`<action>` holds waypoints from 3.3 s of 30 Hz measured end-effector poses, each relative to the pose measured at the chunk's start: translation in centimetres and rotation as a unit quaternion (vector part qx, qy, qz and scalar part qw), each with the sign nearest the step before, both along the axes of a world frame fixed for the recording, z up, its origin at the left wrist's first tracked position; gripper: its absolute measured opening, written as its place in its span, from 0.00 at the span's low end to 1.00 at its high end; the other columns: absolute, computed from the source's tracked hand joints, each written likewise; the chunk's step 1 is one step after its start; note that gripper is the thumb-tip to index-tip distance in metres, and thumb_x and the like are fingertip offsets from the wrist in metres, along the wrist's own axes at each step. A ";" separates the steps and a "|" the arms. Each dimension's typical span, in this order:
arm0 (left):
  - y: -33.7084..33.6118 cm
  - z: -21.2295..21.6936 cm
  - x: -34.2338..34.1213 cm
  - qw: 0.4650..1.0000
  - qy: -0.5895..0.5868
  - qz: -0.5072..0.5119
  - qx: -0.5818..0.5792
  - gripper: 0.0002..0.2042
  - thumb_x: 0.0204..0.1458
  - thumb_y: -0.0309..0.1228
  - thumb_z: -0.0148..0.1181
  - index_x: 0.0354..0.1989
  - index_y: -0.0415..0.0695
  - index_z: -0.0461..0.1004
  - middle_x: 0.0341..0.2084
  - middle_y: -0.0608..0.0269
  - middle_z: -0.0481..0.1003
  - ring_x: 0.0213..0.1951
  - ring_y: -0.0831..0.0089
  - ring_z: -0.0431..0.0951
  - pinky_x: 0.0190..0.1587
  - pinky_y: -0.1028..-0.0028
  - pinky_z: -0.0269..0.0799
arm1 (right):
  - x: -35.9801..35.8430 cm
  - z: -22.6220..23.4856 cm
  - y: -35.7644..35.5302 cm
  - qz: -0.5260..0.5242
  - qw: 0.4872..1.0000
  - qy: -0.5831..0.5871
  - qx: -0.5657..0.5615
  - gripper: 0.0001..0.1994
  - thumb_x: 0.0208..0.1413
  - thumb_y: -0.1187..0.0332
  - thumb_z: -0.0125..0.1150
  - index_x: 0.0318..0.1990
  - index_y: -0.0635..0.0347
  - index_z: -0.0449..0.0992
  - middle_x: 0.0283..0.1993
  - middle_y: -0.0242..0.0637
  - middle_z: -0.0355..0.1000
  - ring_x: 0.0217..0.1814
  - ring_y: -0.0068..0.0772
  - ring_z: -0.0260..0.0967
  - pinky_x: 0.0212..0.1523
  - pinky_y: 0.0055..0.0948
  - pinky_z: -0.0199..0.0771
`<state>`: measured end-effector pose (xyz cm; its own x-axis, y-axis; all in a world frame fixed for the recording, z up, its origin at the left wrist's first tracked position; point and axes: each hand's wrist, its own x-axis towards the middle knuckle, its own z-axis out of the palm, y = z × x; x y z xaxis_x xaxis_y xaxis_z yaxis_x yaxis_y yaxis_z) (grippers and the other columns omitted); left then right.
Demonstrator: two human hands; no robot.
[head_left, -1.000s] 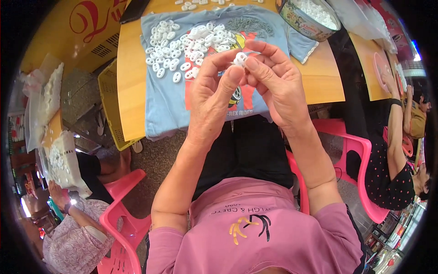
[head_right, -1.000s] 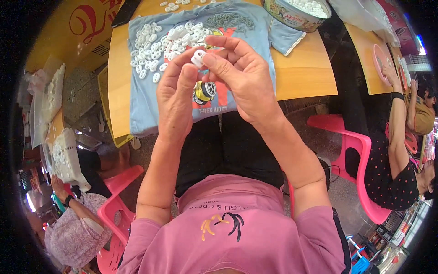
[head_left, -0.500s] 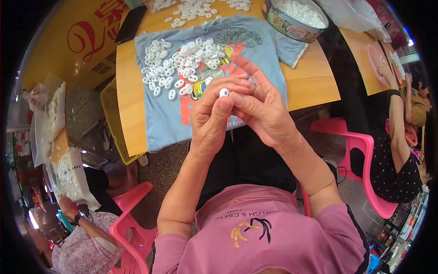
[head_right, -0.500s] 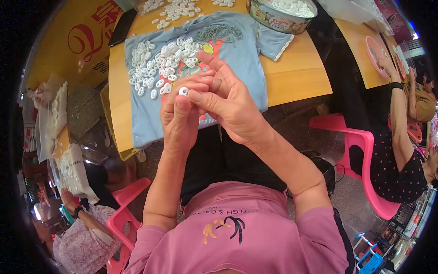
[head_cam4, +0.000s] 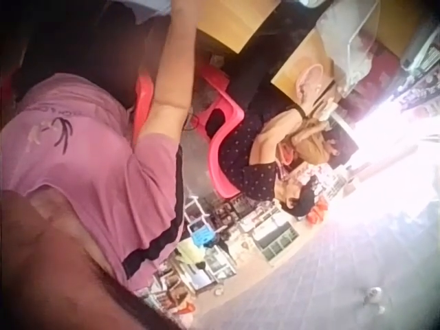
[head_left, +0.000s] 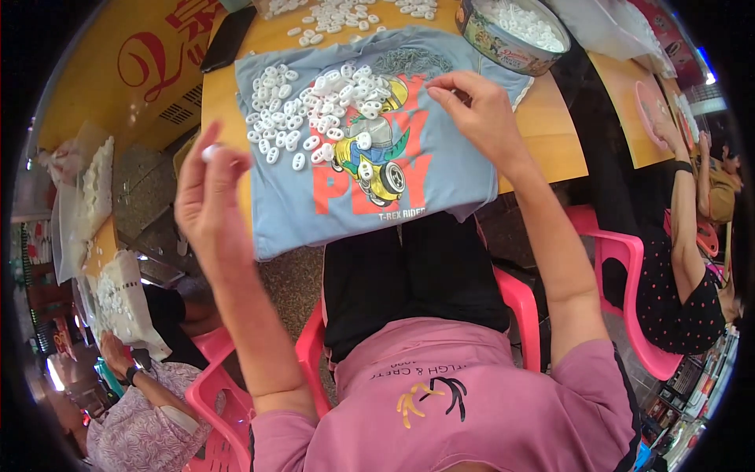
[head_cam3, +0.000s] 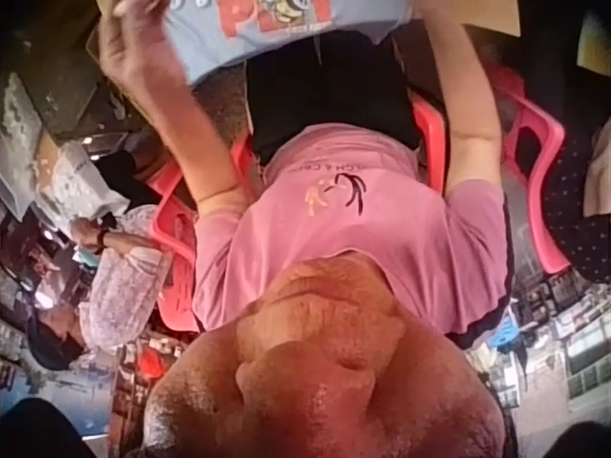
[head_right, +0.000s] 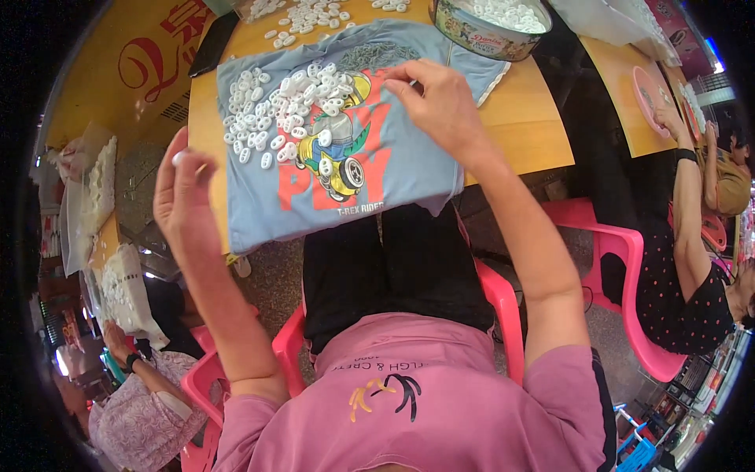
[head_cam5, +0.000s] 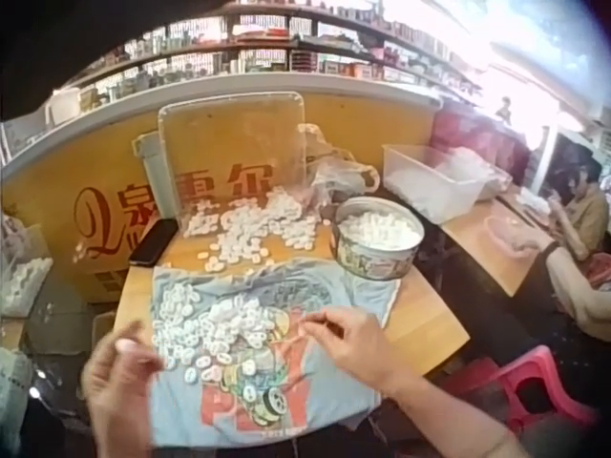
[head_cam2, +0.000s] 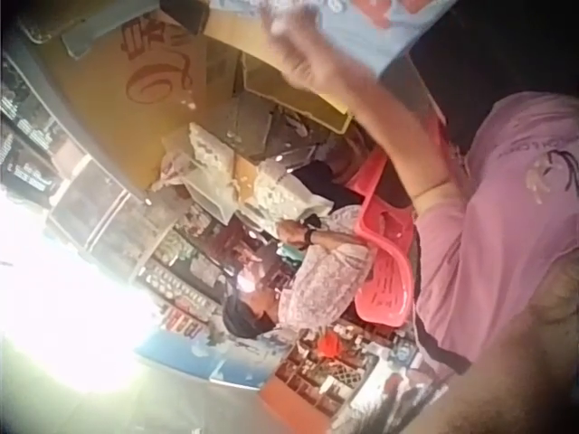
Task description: Manually picking up, inspecting, and assembling small white plastic two-hole toggles on a cloth-covered workbench.
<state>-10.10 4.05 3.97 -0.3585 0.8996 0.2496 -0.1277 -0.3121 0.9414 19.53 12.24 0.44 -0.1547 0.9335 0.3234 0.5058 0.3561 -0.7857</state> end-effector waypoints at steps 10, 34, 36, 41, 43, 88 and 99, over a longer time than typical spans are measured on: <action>-1.9 -12.1 -19.8 0.954 0.142 0.167 -0.206 0.16 0.56 0.30 0.63 0.52 0.41 0.75 0.29 0.73 0.72 0.26 0.87 0.67 0.30 0.85 0.65 | -0.9 0.0 2.2 0.016 0.962 -0.253 0.104 0.08 0.55 0.66 0.60 0.37 0.59 0.80 0.36 0.39 0.73 0.39 0.42 0.73 0.40 0.35 0.71; -1.4 -3.0 -3.9 0.944 0.288 0.158 0.033 0.18 0.58 0.23 0.56 0.57 0.36 0.67 0.52 0.56 0.69 0.50 0.70 0.72 0.51 0.73 0.70 | -4.6 -1.0 0.3 0.137 0.961 -0.176 0.161 0.07 0.52 0.70 0.64 0.38 0.59 0.78 0.32 0.37 0.71 0.32 0.40 0.73 0.33 0.34 0.72; -1.8 -2.3 -0.9 0.942 0.326 0.076 0.028 0.12 0.57 0.21 0.56 0.50 0.36 0.72 0.44 0.60 0.74 0.45 0.72 0.75 0.46 0.75 0.71 | -3.9 -0.9 -0.1 0.141 0.964 -0.169 0.146 0.06 0.52 0.71 0.64 0.37 0.60 0.78 0.32 0.37 0.71 0.32 0.40 0.73 0.33 0.33 0.72; -1.4 -2.7 4.5 0.939 0.340 -0.038 0.041 0.09 0.52 0.18 0.59 0.42 0.37 0.76 0.34 0.57 0.75 0.35 0.69 0.75 0.36 0.73 0.72 | -3.2 0.1 0.0 0.194 0.961 -0.153 0.125 0.06 0.52 0.72 0.63 0.37 0.61 0.78 0.32 0.38 0.72 0.32 0.41 0.72 0.33 0.32 0.72; -1.2 -3.1 5.9 0.938 0.341 -0.050 0.046 0.09 0.52 0.18 0.59 0.41 0.38 0.76 0.33 0.57 0.75 0.33 0.67 0.75 0.34 0.72 0.72 | -3.6 -0.3 0.6 0.174 0.963 -0.150 0.137 0.06 0.52 0.71 0.62 0.38 0.60 0.79 0.34 0.38 0.72 0.33 0.42 0.72 0.34 0.33 0.72; -1.0 -3.1 10.3 0.971 -0.009 -0.184 -0.151 0.08 0.59 0.26 0.57 0.44 0.37 0.75 0.31 0.67 0.76 0.29 0.85 0.73 0.32 0.83 0.70 | -2.3 1.4 -4.4 0.166 0.935 0.193 -0.247 0.08 0.59 0.67 0.63 0.39 0.63 0.76 0.28 0.23 0.70 0.26 0.09 0.63 0.23 0.14 0.62; -1.0 -3.6 10.6 0.978 0.014 -0.150 -0.144 0.06 0.59 0.25 0.58 0.41 0.37 0.74 0.28 0.68 0.75 0.29 0.86 0.73 0.31 0.84 0.70 | 0.3 1.6 -1.7 0.149 0.985 0.056 -0.061 0.04 0.56 0.73 0.62 0.35 0.65 0.78 0.28 0.31 0.71 0.26 0.19 0.67 0.27 0.21 0.66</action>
